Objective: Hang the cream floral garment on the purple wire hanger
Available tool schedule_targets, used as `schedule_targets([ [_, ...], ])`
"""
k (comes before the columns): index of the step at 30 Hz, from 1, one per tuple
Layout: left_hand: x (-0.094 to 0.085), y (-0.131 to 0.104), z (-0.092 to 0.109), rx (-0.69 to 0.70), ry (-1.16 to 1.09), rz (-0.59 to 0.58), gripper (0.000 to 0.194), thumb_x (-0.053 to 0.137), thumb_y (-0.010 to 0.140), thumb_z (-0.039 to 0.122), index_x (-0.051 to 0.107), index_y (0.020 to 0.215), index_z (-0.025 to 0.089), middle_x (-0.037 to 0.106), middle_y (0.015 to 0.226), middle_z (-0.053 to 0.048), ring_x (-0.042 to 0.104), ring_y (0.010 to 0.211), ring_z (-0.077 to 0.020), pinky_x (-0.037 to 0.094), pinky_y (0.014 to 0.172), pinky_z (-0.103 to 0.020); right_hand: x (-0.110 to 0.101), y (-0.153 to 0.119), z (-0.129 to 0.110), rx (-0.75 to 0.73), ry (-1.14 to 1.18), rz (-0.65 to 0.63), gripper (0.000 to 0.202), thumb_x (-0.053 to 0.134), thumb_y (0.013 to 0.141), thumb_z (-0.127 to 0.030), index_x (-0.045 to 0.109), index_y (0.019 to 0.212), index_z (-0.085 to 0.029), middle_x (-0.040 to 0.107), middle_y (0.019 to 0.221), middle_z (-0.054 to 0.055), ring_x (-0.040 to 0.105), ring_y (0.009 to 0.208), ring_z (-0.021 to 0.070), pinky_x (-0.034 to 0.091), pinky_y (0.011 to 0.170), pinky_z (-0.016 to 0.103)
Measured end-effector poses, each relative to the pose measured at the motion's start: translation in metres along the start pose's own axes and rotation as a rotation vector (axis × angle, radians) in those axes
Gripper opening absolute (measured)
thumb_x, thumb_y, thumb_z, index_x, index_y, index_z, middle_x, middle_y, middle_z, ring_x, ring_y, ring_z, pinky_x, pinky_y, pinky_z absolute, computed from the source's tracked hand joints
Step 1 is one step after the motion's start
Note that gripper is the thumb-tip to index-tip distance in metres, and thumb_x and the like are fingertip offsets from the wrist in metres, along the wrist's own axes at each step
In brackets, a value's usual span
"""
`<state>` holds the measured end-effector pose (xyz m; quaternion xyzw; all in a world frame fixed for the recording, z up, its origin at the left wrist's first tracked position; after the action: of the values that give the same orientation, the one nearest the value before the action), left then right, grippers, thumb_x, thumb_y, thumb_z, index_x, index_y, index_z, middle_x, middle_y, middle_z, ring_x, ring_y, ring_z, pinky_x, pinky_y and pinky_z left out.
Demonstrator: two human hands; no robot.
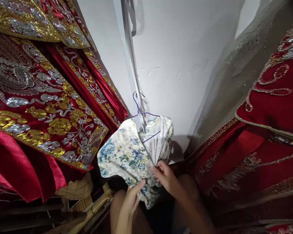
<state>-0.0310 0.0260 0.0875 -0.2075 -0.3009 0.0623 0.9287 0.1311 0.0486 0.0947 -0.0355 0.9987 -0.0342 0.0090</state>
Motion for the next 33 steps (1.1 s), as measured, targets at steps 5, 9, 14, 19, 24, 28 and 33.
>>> schedule_targets([
  [5,-0.004,0.008,-0.001,0.042,-0.081,0.131,0.05,0.074,0.079,0.019,0.061,0.127,0.02,0.071,0.119,-0.01,0.061,0.123,-0.0269,0.041,0.112,-0.045,0.018,0.005,0.016,0.025,0.008,-0.125,0.051,0.044,0.089,-0.067,0.044,0.066,-0.022,0.043,0.048,-0.005,0.042,0.045,0.0112,0.031,0.046,0.025],
  [9,-0.008,0.011,0.004,0.085,-0.032,0.066,0.047,0.077,0.074,0.023,0.065,0.12,0.02,0.07,0.12,-0.011,0.061,0.121,-0.0308,0.046,0.108,-0.047,0.017,0.003,0.015,0.048,0.118,-0.148,0.049,0.055,0.082,-0.068,0.046,0.071,-0.021,0.047,0.049,-0.007,0.037,0.041,0.0086,0.026,0.043,0.023],
  [14,-0.003,0.01,0.001,0.058,-0.016,0.022,0.043,0.078,0.072,0.027,0.066,0.113,0.018,0.07,0.118,-0.013,0.064,0.115,-0.0317,0.05,0.102,-0.046,0.011,-0.001,0.01,0.045,0.16,-0.168,0.037,0.058,0.086,-0.052,0.046,0.069,-0.021,0.048,0.049,-0.007,0.037,0.042,0.0082,0.026,0.044,0.023],
  [19,-0.024,0.029,0.0,0.248,0.066,0.252,0.034,0.076,0.074,0.028,0.064,0.104,0.02,0.069,0.103,-0.009,0.065,0.108,-0.0271,0.051,0.098,-0.042,0.001,-0.006,0.011,0.076,0.113,-0.151,0.036,0.056,0.087,-0.035,0.042,0.057,-0.022,0.046,0.038,-0.006,0.037,0.037,0.0086,0.029,0.044,0.023],
  [24,-0.037,0.028,-0.02,0.843,0.465,0.604,0.038,0.071,0.077,0.033,0.055,0.11,0.022,0.058,0.117,-0.008,0.056,0.114,-0.0226,0.042,0.103,-0.037,-0.004,-0.008,0.014,0.083,0.049,-0.1,0.031,0.057,0.087,-0.038,0.058,0.062,-0.019,0.049,0.038,-0.004,0.042,0.036,0.0107,0.029,0.041,0.023],
  [28,-0.006,0.019,-0.049,0.733,0.681,0.154,0.032,0.067,0.081,0.034,0.059,0.108,0.021,0.063,0.105,-0.007,0.06,0.101,-0.0225,0.047,0.09,-0.032,0.008,-0.01,0.009,0.001,-0.027,-0.105,0.028,0.06,0.086,-0.037,0.061,0.065,-0.018,0.055,0.043,-0.003,0.046,0.039,0.0108,0.032,0.044,0.022],
  [33,0.015,0.026,-0.04,0.599,0.686,-0.093,0.02,0.055,0.088,0.036,0.056,0.077,0.019,0.055,0.065,0.0,0.055,0.065,-0.0169,0.044,0.064,-0.026,0.013,0.005,-0.014,-0.048,-0.03,-0.085,0.023,0.055,0.085,-0.032,0.06,0.066,-0.019,0.06,0.048,-0.002,0.049,0.041,0.0108,0.033,0.044,0.021],
])
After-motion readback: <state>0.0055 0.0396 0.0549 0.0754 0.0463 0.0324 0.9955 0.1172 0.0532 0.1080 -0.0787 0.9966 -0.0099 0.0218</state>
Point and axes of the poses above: each hand's wrist, its own y-axis towards the middle knuckle, its own x-axis out of the palm, z = x × y, the point moved 1 cm from there along y, towards the middle knuckle
